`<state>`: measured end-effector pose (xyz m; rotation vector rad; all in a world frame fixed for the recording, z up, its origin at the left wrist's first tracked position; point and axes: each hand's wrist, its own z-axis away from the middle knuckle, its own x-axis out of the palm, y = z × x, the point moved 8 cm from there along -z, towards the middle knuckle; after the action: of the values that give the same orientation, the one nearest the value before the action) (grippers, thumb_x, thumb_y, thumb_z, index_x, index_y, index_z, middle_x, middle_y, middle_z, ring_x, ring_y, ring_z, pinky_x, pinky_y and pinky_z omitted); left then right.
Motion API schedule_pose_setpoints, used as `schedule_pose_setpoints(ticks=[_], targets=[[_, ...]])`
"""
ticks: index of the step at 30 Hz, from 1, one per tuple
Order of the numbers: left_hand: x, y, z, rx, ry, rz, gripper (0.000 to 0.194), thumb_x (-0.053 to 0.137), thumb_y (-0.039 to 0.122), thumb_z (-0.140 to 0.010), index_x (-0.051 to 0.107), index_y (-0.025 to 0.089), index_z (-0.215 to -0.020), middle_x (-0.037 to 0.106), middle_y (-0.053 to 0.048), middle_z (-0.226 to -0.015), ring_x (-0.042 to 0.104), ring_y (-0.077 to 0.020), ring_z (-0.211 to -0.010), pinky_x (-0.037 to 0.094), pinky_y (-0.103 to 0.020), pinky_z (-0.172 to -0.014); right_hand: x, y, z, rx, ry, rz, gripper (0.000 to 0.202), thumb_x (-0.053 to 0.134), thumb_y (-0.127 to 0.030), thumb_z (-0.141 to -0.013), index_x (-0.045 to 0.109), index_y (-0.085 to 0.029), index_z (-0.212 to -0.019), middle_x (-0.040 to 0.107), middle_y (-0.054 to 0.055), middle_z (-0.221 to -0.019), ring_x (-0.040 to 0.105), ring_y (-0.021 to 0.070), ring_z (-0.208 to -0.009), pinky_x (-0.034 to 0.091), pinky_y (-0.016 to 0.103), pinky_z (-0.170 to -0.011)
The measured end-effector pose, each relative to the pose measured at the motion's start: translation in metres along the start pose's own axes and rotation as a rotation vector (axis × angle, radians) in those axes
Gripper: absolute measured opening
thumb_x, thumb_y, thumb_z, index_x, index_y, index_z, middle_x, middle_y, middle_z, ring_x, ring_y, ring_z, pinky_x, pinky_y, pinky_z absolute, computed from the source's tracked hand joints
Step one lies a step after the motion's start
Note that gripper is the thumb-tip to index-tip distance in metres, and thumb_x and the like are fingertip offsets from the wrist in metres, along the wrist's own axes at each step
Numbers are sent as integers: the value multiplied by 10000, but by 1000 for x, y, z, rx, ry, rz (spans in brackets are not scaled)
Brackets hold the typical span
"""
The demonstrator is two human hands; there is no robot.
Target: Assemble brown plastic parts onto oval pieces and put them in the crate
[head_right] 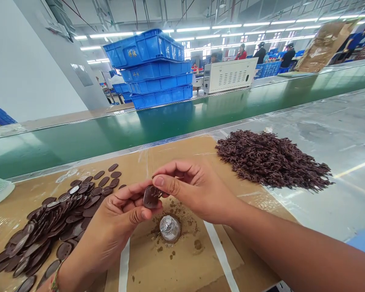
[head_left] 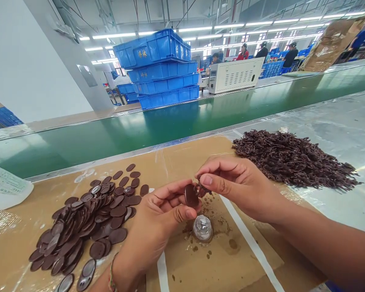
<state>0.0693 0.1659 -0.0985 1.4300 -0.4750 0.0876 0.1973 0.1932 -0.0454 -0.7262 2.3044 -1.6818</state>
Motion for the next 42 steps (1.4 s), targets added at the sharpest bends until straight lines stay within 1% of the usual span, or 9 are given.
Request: schedule_pose_setpoints(ticks=[4, 10, 14, 19, 23, 26, 34, 37, 42], targets=[[0, -1, 0, -11, -7, 13, 411, 844, 175, -677, 718, 246, -1062, 751, -34, -940, 673, -101, -818, 557, -173, -784, 7, -1, 2, 0, -64, -16, 39, 676, -212, -873, 700, -190, -894, 707, 5, -806, 679, 129, -758, 576, 266, -716], [1, -2, -2, -22, -11, 6, 425, 842, 169, -677, 714, 235, -1076, 746, -46, -940, 671, -113, -810, 554, -173, -759, 8, -1, 3, -2, -59, 16, 79, 718, -246, -843, 701, -185, -890, 706, 12, -798, 672, 136, -739, 575, 275, -709], [0, -2, -1, -14, -18, 2, 414, 843, 175, -679, 715, 243, -1067, 746, -36, -930, 672, -110, -813, 555, -172, -765, 9, -3, 3, -6, -52, 33, 84, 716, -262, -844, 693, -183, -861, 701, 14, -793, 667, 137, -732, 571, 270, -696], [-1, -3, 0, -21, -13, 13, 423, 847, 178, -676, 711, 246, -1071, 746, -39, -952, 677, -114, -838, 555, -175, -787, 9, -6, 4, -37, -58, 105, 71, 675, -241, -872, 694, -174, -863, 692, 20, -795, 662, 135, -724, 563, 267, -678], [-1, -3, -1, -22, -9, 18, 405, 844, 175, -680, 714, 241, -1059, 742, -36, -929, 671, -109, -833, 547, -167, -777, 7, -8, 5, -65, -39, 226, 93, 688, -275, -867, 714, -190, -893, 704, 23, -848, 667, 151, -791, 548, 286, -722], [-2, -4, -1, -22, -6, 12, 409, 838, 174, -686, 708, 240, -1068, 736, -39, -937, 666, -114, -850, 540, -166, -770, 7, -10, 6, -102, -38, 307, 91, 686, -278, -871, 727, -206, -910, 714, 13, -859, 665, 144, -824, 526, 276, -743], [-2, -7, -2, -35, 9, -20, 438, 847, 206, -673, 696, 197, -1084, 712, -53, -916, 651, -123, -824, 534, -187, -767, 8, -13, 5, -186, -28, 434, 75, 689, -222, -865, 728, -208, -927, 712, -7, -861, 655, 102, -808, 510, 222, -739], [-2, -6, -3, -31, 15, -25, 465, 857, 224, -659, 691, 186, -1091, 706, -60, -922, 646, -129, -811, 540, -210, -774, 8, -14, 6, -198, -31, 438, 73, 689, -214, -865, 723, -205, -929, 710, -8, -860, 654, 95, -804, 513, 208, -731], [-2, -5, -1, -26, 9, -31, 481, 852, 239, -667, 682, 177, -1112, 699, -72, -956, 642, -137, -823, 542, -231, -791, 10, -14, 7, -210, -58, 413, 75, 682, -203, -873, 712, -211, -941, 706, -12, -892, 648, 86, -839, 511, 199, -764]])
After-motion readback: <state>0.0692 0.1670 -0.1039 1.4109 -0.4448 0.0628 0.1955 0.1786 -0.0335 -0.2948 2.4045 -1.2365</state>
